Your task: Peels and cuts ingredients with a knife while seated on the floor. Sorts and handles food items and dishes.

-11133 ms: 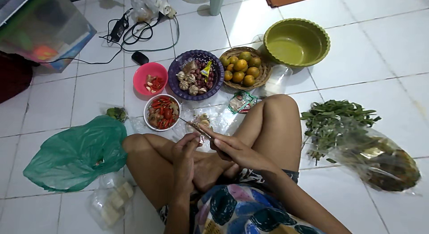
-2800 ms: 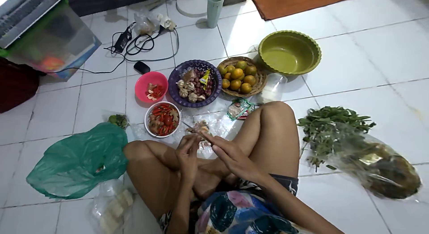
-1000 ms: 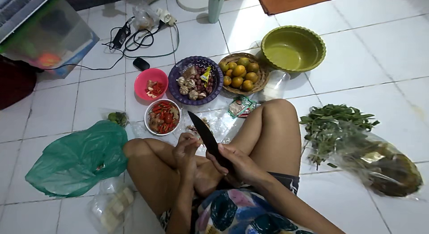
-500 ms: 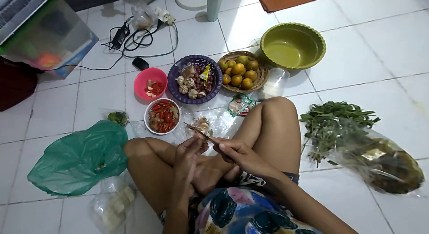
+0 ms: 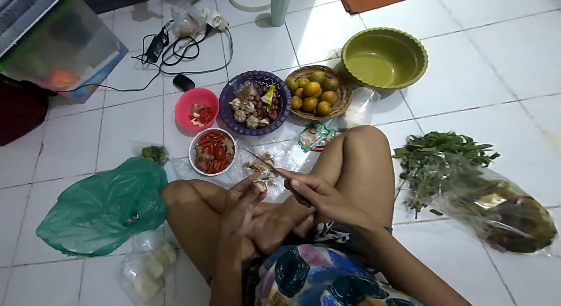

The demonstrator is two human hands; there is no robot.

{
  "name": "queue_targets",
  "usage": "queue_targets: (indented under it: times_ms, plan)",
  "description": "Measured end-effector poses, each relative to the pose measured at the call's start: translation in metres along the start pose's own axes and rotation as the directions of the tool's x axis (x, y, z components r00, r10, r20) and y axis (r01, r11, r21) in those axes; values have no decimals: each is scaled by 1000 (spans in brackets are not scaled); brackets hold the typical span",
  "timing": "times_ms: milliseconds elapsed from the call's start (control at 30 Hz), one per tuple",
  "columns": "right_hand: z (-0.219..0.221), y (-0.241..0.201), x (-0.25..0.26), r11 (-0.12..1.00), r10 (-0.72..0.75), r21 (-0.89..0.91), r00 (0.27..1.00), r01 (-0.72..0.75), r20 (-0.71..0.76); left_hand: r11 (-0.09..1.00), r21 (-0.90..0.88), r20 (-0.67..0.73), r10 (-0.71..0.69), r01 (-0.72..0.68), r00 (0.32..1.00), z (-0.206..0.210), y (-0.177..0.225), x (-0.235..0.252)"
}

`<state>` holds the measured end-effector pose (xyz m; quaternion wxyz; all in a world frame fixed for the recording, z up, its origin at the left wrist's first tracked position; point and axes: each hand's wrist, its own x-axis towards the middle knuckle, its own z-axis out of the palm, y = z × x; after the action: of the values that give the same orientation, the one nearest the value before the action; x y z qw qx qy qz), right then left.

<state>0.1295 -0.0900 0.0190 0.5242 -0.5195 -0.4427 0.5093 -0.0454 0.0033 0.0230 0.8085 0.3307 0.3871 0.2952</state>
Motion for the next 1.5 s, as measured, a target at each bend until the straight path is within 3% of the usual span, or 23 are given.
queue_targets:
  times_ms: [100, 233, 700, 800, 900, 1033, 1267, 1433, 1500]
  plan:
    - [5, -4, -5, 990, 63, -125, 997, -59, 35, 999, -12, -20, 47, -47, 999, 1, -4, 2]
    - [11, 3, -10, 976, 28, -220, 996, -10, 79, 995, -50, -21, 87, -88, 996, 1, -7, 4]
    - [22, 1, -12, 811, -146, -579, 987, 84, -61, 956, 187, 10, 230, -228, 973, -3, -7, 7]
    - [19, 5, -11, 867, -111, -494, 992, 66, -62, 955, 183, 44, 231, -235, 972, -3, -8, 7]
    - [15, 4, -8, 974, 12, -224, 1000, -18, -28, 954, 203, 43, 215, -220, 976, -1, -8, 7]
    - [12, 1, -7, 995, 45, -91, 998, -49, -44, 969, 151, 13, 196, -196, 981, 3, -6, 5]
    - [17, 3, -11, 982, 32, -185, 999, -25, 37, 964, 158, -47, 222, -212, 974, 6, -7, 5]
    - [20, 9, -11, 949, 2, -315, 999, -13, -34, 919, 267, 14, 298, -291, 954, 2, -8, 6]
    - [19, 7, -10, 957, 25, -287, 999, -34, -34, 901, 299, 30, 322, -316, 946, 1, -8, 5]
